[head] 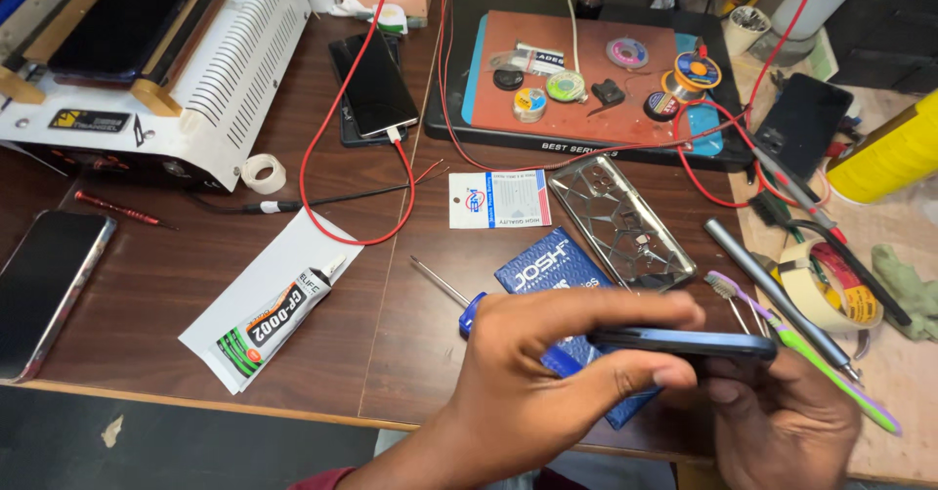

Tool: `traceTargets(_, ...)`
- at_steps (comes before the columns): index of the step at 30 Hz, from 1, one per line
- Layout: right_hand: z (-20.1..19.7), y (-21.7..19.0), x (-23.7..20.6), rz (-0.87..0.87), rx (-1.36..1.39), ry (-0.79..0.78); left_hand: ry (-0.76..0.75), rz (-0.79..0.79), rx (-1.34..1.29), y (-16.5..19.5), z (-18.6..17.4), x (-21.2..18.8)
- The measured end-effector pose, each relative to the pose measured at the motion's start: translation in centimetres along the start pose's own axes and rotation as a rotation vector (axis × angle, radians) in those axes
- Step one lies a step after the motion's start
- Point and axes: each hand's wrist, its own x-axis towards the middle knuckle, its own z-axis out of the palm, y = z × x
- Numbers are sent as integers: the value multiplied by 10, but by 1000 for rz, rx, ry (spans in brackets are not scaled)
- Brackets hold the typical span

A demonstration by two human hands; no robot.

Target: The person reassembles a disassembled Vivo smartphone at a repair workbench. They press the battery and internal components into the phone body, align and press the back cover onto the frame, press along the edges to seat it, power the phone on and see the boot logo, then use a long metal rod tool to press on the opened phone again.

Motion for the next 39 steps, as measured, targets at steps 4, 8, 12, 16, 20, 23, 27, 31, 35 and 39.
traceTargets(4, 4, 5, -5, 45, 199, -16, 39, -147, -232, -1, 13, -1)
traceTargets(8, 6, -3, -9, 124, 234, -6, 27, -56, -153, -6, 15, -10)
traceTargets(12, 25, -20, 6, 203, 161, 4, 17, -41, -34, -9, 16, -12)
traceTargets(16, 40, -55, 26, 175, -37, -147, 4, 74, 99, -10, 18, -10)
traceTargets(20, 39, -100, 36, -256, -744, -104, -14, 239, 330, -15, 19, -8)
traceTargets(23, 41, -124, 47, -423, -1111, -229, -4, 272, 404, -21, 24, -6)
traceTargets(27, 59, -142, 56, -475, -1227, -346, 0, 273, 433, -23, 28, -6)
traceTargets(31, 71, -148, 66, -631, -1279, -441, -22, 310, 447, -22, 26, -7)
traceTargets(35, 72, -147, 72, -774, -1368, -474, -44, 257, 392, -24, 24, -6)
traceTargets(39, 64, -146, 78, -842, -1428, -549, -51, 237, 365, -25, 23, -7)
